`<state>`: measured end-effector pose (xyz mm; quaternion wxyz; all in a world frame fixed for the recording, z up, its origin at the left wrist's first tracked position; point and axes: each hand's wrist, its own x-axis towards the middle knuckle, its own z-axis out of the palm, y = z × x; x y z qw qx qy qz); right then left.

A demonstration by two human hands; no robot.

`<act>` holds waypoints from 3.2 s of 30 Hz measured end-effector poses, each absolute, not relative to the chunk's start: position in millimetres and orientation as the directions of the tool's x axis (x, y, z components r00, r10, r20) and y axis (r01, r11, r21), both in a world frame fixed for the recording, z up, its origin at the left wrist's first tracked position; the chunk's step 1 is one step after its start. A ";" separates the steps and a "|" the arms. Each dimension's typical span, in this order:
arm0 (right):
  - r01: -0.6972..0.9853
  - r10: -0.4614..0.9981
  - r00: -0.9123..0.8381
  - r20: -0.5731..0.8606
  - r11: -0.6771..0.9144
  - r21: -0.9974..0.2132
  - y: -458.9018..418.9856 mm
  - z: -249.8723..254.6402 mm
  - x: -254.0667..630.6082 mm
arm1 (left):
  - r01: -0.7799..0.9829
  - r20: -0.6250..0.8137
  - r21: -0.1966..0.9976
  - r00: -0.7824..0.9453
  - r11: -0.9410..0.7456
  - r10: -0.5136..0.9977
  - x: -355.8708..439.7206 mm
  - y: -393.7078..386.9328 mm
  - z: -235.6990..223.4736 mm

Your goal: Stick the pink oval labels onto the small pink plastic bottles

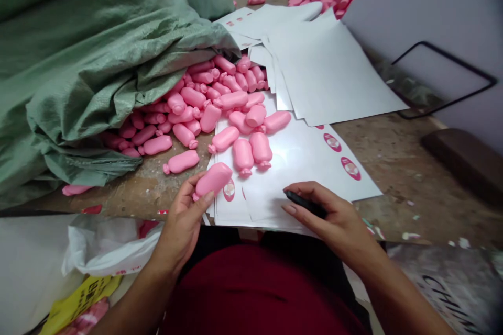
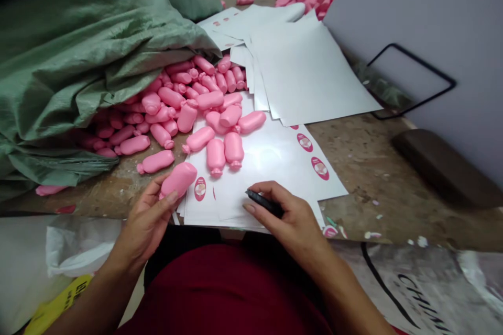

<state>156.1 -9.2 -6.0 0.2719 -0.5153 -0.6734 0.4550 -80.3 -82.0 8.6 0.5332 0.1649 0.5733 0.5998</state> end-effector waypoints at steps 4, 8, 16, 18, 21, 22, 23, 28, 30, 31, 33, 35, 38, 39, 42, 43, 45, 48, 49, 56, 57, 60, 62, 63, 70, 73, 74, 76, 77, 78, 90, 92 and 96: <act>0.443 0.934 -0.356 -0.032 0.139 -0.886 -10.4 6.9 138.7 | -0.438 -0.412 0.870 -0.398 0.224 0.820 -95.8 -70.9 22.0; 0.577 0.872 -0.490 0.020 0.341 -0.742 -13.0 3.7 108.4 | -0.517 -0.483 0.801 -0.259 0.302 0.837 -98.2 -48.7 28.0; 0.686 0.797 -0.554 0.239 0.600 -0.412 -5.6 -23.7 82.5 | -0.555 -0.390 0.800 -0.196 0.226 0.900 -85.4 -14.1 3.2; 0.704 0.799 -0.531 0.282 0.601 -0.377 -2.8 -25.2 81.1 | -0.579 -0.393 0.784 -0.185 0.223 0.900 -86.8 -12.5 0.1; 0.704 0.805 -0.512 0.298 0.593 -0.391 -0.2 -23.7 79.3 | -0.592 -0.411 0.773 -0.197 0.226 0.890 -87.6 -12.7 -0.7; 0.694 0.800 -0.519 0.300 0.600 -0.398 0.1 -22.8 78.8 | -0.592 -0.416 0.773 -0.202 0.228 0.887 -87.2 -13.1 -0.6; 0.683 0.792 -0.530 0.303 0.610 -0.401 0.1 -22.1 78.4 | -0.592 -0.418 0.773 -0.206 0.228 0.885 -86.4 -13.4 -0.6; 0.672 0.760 -0.557 0.334 0.649 -0.356 -1.4 -22.8 77.2 | -0.606 -0.381 0.778 -0.243 0.167 0.892 -79.7 -13.2 -3.2; 0.673 0.757 -0.561 0.334 0.652 -0.348 -1.5 -23.8 77.0 | -0.607 -0.379 0.778 -0.251 0.160 0.891 -77.3 -11.7 -5.3; 0.672 0.758 -0.561 0.332 0.652 -0.351 -1.3 -24.1 76.9 | -0.602 -0.383 0.780 -0.247 0.169 0.890 -76.7 -10.8 -6.3; 0.669 0.760 -0.559 0.331 0.649 -0.362 -0.6 -23.9 76.5 | -0.581 -0.391 0.790 -0.226 0.199 0.892 -77.2 -10.2 -7.7; 0.661 0.763 -0.554 0.334 0.647 -0.380 0.4 -23.1 76.1 | -0.508 -0.381 0.829 -0.203 0.236 0.902 -82.0 -12.3 -6.7; 0.655 0.784 -0.535 0.314 0.620 -0.432 2.1 -22.2 76.6 | -0.143 -0.252 0.964 -0.221 0.225 0.942 -99.9 -22.2 4.0; 0.656 0.798 -0.527 0.292 0.601 -0.457 2.7 -22.1 77.3 | 0.062 -0.172 0.980 -0.234 0.191 0.957 -108.4 -26.9 10.3; 0.656 0.839 -0.504 0.203 0.525 -0.543 4.1 -21.2 80.4 | 0.604 0.028 0.795 -0.138 0.061 0.990 -132.9 -41.3 32.9; 0.651 0.855 -0.490 0.173 0.490 -0.580 4.1 -20.2 81.1 | 0.696 0.029 0.718 -0.073 0.030 0.997 -138.4 -45.5 39.6; 0.629 0.890 -0.441 0.118 0.400 -0.666 3.1 -16.2 81.1 | 0.757 -0.035 0.653 0.041 -0.008 0.999 -142.4 -52.3 47.8; 0.564 0.913 -0.388 0.124 0.342 -0.751 -1.2 -7.0 77.1 | 0.658 -0.099 0.751 0.038 0.050 0.994 -131.1 -57.9 43.9; 0.548 0.906 -0.389 0.166 0.372 -0.749 -2.8 -4.1 75.4 | 0.567 -0.107 0.818 -0.014 0.096 0.994 -124.6 -58.3 39.3; 0.645 0.851 -0.447 0.276 0.520 -0.561 -2.5 -10.8 77.5 | -0.505 -0.353 0.841 -0.245 0.192 0.903 -93.9 -33.7 14.7; 0.666 0.845 -0.464 0.266 0.531 -0.525 -1.7 -14.1 78.8 | -0.562 -0.383 0.804 -0.237 0.196 0.893 -92.8 -28.1 14.0; 0.696 0.821 -0.508 0.260 0.570 -0.436 -1.1 -21.0 79.9 | -0.611 -0.435 0.756 -0.200 0.235 0.878 -89.8 -14.4 11.0; 0.706 0.811 -0.521 0.268 0.585 -0.399 -1.7 -22.2 78.5 | -0.600 -0.443 0.762 -0.209 0.243 0.872 -87.5 -9.4 7.3; 0.709 0.807 -0.526 0.268 0.591 -0.386 -1.9 -22.0 77.6 | -0.589 -0.442 0.770 -0.218 0.244 0.870 -86.5 -8.3 5.1; 0.717 0.802 -0.529 0.276 0.597 -0.360 -0.7 -21.0 73.3 | -0.512 -0.386 0.822 -0.180 0.249 0.905 -85.2 -11.0 -7.4; 0.708 0.800 -0.521 0.298 0.600 -0.372 -0.3 -21.4 72.2 | -0.516 -0.382 0.819 -0.167 0.250 0.909 -85.3 -11.5 -8.9; 0.706 0.801 -0.519 0.299 0.599 -0.378 -0.2 -21.4 72.0 | -0.518 -0.385 0.817 -0.161 0.254 0.909 -85.2 -11.4 -9.0; 0.706 0.806 -0.517 0.287 0.592 -0.390 0.0 -21.0 72.0 | -0.523 -0.387 0.812 -0.150 0.259 0.910 -84.9 -11.4 -8.8; 0.707 0.809 -0.517 0.281 0.588 -0.393 0.2 -20.9 72.3 | -0.525 -0.386 0.810 -0.146 0.259 0.911 -84.7 -11.4 -8.7; 0.709 0.811 -0.517 0.273 0.584 -0.395 0.4 -20.7 72.7 | -0.527 -0.386 0.809 -0.144 0.259 0.911 -84.4 -11.6 -8.6; 0.708 0.806 -0.520 0.283 0.592 -0.385 1.9 -20.8 70.5 | -0.538 -0.371 0.805 -0.125 0.252 0.920 -82.4 -13.4 -7.5; 0.708 0.815 -0.514 0.268 0.579 -0.404 2.5 -21.6 70.2 | -0.530 -0.372 0.809 -0.127 0.254 0.920 -82.5 -13.3 -7.8; 0.652 0.813 -0.539 0.221 0.569 -0.501 4.3 -19.6 73.2 | -0.522 -0.371 0.816 -0.147 0.247 0.917 -82.7 -13.1 -8.3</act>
